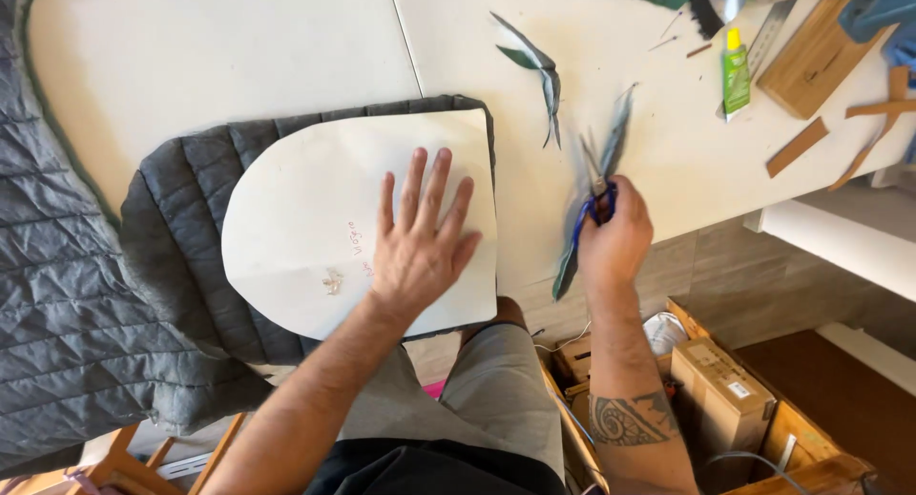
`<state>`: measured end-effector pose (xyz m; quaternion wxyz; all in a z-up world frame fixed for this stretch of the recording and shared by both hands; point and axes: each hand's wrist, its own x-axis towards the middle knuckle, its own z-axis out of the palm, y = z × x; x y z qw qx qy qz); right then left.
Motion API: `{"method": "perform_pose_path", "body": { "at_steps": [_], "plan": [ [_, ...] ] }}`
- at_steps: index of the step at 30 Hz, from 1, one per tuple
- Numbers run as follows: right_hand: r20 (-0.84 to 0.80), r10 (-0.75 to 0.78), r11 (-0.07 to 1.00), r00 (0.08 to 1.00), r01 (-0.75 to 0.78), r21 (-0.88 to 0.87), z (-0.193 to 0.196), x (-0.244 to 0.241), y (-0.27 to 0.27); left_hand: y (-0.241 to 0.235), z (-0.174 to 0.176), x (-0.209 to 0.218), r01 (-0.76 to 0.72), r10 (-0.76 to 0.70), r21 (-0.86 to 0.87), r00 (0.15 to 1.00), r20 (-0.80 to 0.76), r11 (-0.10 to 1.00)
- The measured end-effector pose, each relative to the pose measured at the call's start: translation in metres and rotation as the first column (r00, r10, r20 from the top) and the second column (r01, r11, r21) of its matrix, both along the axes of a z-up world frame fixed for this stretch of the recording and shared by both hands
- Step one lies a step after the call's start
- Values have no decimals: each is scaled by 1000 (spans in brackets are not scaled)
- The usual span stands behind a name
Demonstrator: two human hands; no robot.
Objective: Cut a piece of quilted fabric using a paper template and scissors
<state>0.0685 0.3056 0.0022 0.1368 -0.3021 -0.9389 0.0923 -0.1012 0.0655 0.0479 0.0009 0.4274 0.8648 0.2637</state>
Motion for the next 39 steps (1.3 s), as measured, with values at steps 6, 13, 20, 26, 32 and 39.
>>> {"method": "perform_pose_path", "body": {
  "at_steps": [6, 13, 20, 26, 32, 39],
  "plan": [
    [-207, -30, 992, 978, 5, -123, 29, -16, 14, -3, -31, 18, -35, 24, -261, 999, -45, 965],
    [-309, 54, 792, 949, -229, -566, 36, 13, 1, -2, -36, 17, 119, -149, -228, 982, -119, 966],
    [-236, 279, 734, 931, -365, -572, 27, 73, 30, -21, -39, -29, 624, -657, -215, 738, -152, 751],
    [-209, 320, 689, 924, -378, -618, 40, 55, 28, -36, -6, 59, 530, -585, -254, 772, -248, 809],
    [-277, 271, 622, 922, -387, -680, 45, 6, 3, -33, -7, 213, -139, 137, 199, 990, 26, 970],
    [-152, 370, 736, 917, -388, -555, 44, -62, -5, -98, -61, 177, -823, 822, 24, 568, 49, 568]
  ]
}}
